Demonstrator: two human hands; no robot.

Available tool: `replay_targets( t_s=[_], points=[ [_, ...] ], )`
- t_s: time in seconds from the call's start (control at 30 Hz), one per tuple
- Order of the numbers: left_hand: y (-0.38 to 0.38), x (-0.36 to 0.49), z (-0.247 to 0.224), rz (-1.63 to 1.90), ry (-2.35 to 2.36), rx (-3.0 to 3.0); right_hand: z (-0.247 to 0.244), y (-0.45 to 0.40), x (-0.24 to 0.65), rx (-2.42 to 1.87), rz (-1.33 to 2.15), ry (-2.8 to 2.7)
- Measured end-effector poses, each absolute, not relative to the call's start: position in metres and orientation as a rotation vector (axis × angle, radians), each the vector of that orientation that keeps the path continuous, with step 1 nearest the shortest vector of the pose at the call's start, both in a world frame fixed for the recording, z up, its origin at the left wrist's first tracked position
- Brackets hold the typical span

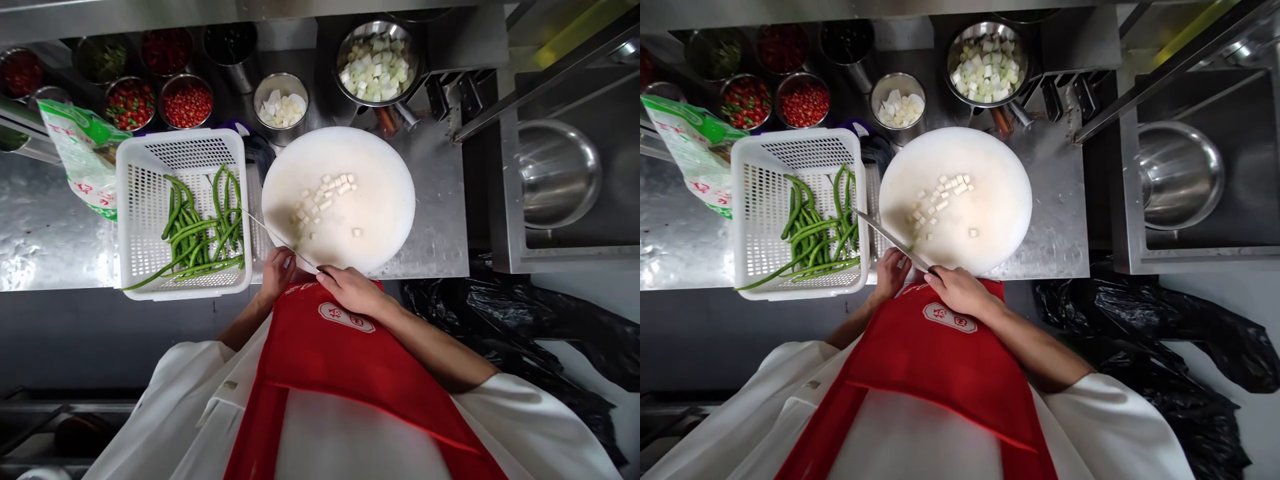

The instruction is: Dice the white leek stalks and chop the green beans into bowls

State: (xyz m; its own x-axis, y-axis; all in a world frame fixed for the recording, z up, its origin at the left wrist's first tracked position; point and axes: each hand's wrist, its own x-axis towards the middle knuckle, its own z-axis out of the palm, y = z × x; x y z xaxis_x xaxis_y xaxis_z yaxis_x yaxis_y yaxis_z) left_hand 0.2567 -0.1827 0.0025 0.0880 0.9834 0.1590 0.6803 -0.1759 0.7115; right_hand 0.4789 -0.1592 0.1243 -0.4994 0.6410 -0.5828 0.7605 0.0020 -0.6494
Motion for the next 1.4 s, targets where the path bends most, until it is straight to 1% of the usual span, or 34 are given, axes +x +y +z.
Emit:
replay_targets(
  t_s=[0.13,0.23,0.37,0.53,0.7,0.8,0.9,1.0,1.1,1.27,1.4],
  points=[
    [-0.182,0.257,0.003,0.824,1.646,1.934,0.117,-0.160,0.470,1.488,-1.404,2.180],
    [-0.180,0.256,0.004,0.794,1.637,1.953,0.101,-0.160,0.470,1.543,-1.495,2.207],
    [-0.167,0.261,0.001,0.766,1.618,1.991,0.088,-0.161,0.483,1.706,-1.728,2.167],
    [-0.133,0.274,0.003,0.811,1.592,1.969,0.097,-0.171,0.505,1.976,-1.958,2.064],
    [-0.112,0.275,0.009,0.919,1.723,1.878,0.102,-0.190,0.533,2.249,-2.336,1.822],
    [-0.107,0.270,0.006,0.975,1.792,1.896,0.094,-0.204,0.551,2.430,-2.592,1.537],
    [-0.102,0.276,-0.001,0.868,1.744,2.025,0.080,-0.217,0.569,2.600,-2.876,1.021],
    [-0.093,0.293,-0.007,0.616,1.649,2.193,0.064,-0.229,0.582,2.586,-3.100,0.626],
    [-0.073,0.307,-0.009,0.462,1.615,2.287,0.049,-0.237,0.587,2.511,-3.182,0.423],
    [-0.024,0.311,-0.006,0.390,1.486,2.375,0.036,-0.237,0.571,2.375,-3.201,0.359],
    [-0.021,0.328,-0.005,0.425,1.409,2.391,0.033,-0.227,0.549,2.220,-3.200,0.392]
  ],
)
